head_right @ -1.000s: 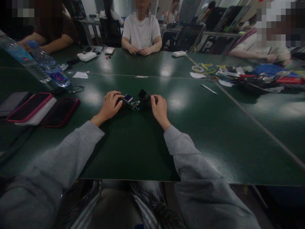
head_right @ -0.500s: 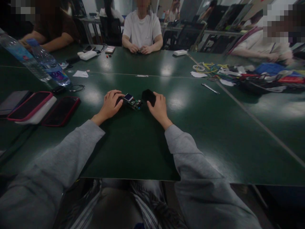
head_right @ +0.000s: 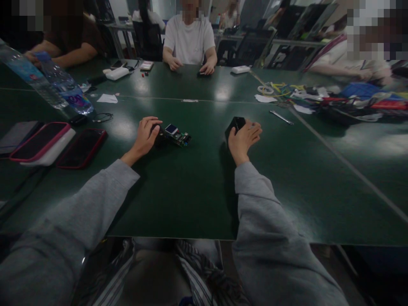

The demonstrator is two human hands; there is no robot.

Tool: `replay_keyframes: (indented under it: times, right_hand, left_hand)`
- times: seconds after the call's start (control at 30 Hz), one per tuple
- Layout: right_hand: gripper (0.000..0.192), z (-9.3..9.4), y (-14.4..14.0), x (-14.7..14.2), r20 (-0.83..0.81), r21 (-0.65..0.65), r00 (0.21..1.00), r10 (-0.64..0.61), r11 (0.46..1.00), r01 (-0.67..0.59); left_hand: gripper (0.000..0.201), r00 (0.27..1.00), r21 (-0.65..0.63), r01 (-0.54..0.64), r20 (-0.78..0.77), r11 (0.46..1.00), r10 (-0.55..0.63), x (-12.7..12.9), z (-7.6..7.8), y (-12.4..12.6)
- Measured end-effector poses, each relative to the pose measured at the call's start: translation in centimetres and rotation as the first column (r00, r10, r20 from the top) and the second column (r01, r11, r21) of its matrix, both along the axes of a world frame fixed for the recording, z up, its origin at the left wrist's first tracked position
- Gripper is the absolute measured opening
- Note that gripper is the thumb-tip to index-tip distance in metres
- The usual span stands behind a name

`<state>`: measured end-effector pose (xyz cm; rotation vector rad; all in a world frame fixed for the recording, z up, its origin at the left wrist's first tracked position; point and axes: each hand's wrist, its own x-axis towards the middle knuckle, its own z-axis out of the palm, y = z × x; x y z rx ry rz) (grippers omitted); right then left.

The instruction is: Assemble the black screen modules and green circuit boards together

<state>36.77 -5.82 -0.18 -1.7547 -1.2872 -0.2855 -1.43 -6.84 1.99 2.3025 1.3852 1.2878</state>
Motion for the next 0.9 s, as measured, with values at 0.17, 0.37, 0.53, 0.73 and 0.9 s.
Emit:
replay_keyframes:
  times: [0.17, 0.37, 0.53, 0.73, 0.9]
  right_hand:
    - [0.052, 2.3, -2.2, -6.3, 0.156, -0.028, 0.931, 0.330, 0.944, -0.329]
    - [0.043, 2.9, -4.8, -12.2, 0.142, -0.327, 0.560, 0.816, 0.572, -0.752]
    - [0.035, 2.8, -5.0, -12.4, 0.108, -0.343, 0.530, 0.841, 0.532, -0.774]
    - [0.032, 2.4, -4.4, -11.6, 0.059, -0.297, 0.606, 0.793, 0.593, -0.748]
    - [0.039, 1.7, -3.7, -11.2, 0.029, -0.228, 0.689, 0.725, 0.675, -0.701]
  left_hand:
    - [0.053, 0.976, -0.010, -0.119, 0.184, 0.993, 0.119, -0.8, -1.4, 1.8]
    - [0.048, 0.944, -0.116, -0.131, 0.289, 0.984, 0.160, -1.4, -2.8, 3.4]
    - [0.035, 0.953, -0.179, -0.060, 0.283, 0.982, 0.110, -1.5, -3.3, 3.7]
    - [0.029, 0.947, -0.208, -0.025, 0.309, 0.978, 0.089, -1.6, -3.3, 3.9]
    - [0.029, 0.948, -0.209, -0.012, 0.310, 0.978, 0.078, -1.5, -3.0, 3.7]
